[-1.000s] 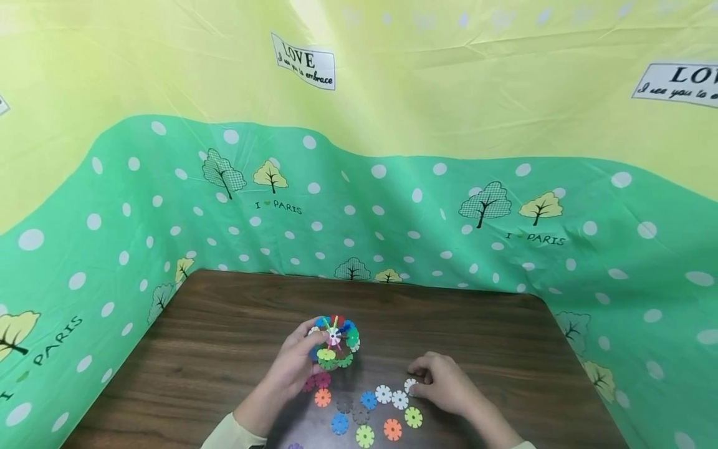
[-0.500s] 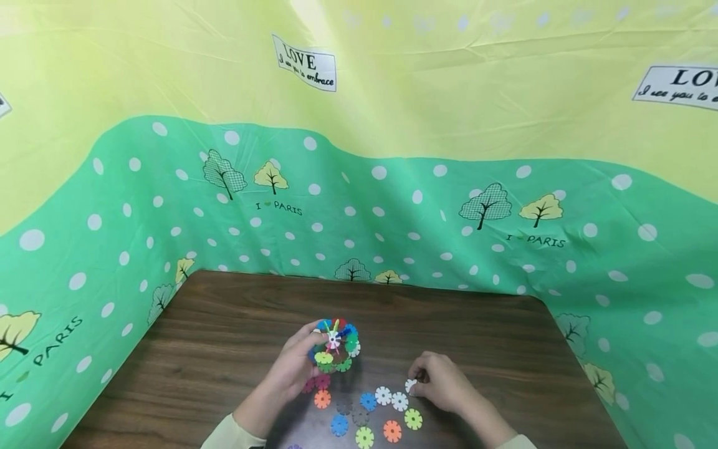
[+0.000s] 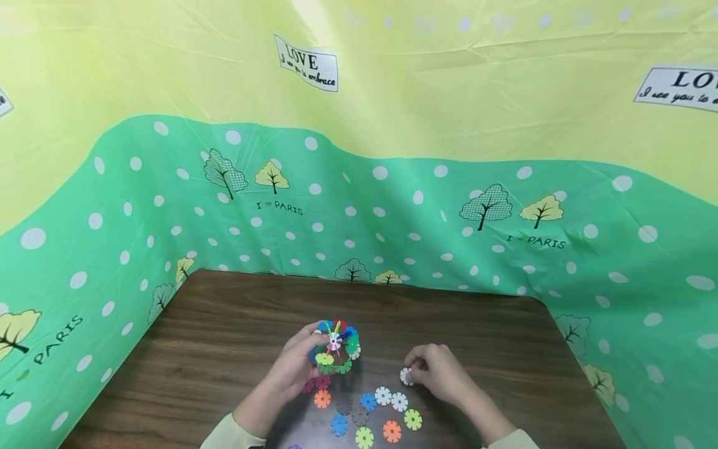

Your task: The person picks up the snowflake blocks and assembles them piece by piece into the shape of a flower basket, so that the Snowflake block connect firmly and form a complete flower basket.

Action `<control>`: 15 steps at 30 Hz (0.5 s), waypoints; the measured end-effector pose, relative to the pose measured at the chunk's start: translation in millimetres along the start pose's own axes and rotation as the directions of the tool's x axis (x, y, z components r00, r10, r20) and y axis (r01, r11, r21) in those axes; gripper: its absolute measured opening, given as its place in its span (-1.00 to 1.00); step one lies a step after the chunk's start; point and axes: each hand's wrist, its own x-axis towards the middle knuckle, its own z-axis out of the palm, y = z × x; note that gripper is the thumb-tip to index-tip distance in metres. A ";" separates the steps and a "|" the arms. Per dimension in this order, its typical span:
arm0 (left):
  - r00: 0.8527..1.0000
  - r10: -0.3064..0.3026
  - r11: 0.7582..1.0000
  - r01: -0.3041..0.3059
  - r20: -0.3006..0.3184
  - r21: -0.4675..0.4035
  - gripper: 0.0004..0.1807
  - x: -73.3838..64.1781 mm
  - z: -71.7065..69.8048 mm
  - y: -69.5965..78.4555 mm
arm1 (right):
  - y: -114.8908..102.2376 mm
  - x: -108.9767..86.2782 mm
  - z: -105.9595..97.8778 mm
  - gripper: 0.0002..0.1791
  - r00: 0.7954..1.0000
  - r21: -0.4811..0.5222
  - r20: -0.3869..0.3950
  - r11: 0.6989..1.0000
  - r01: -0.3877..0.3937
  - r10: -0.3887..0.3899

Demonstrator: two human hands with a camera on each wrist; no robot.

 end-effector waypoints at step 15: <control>0.999 -0.032 0.999 0.031 0.028 0.027 -0.24 1.6 0.5 -4.3 | -47.2 22.6 10.4 -0.91 0.944 0.366 -0.325 0.928 0.069 0.058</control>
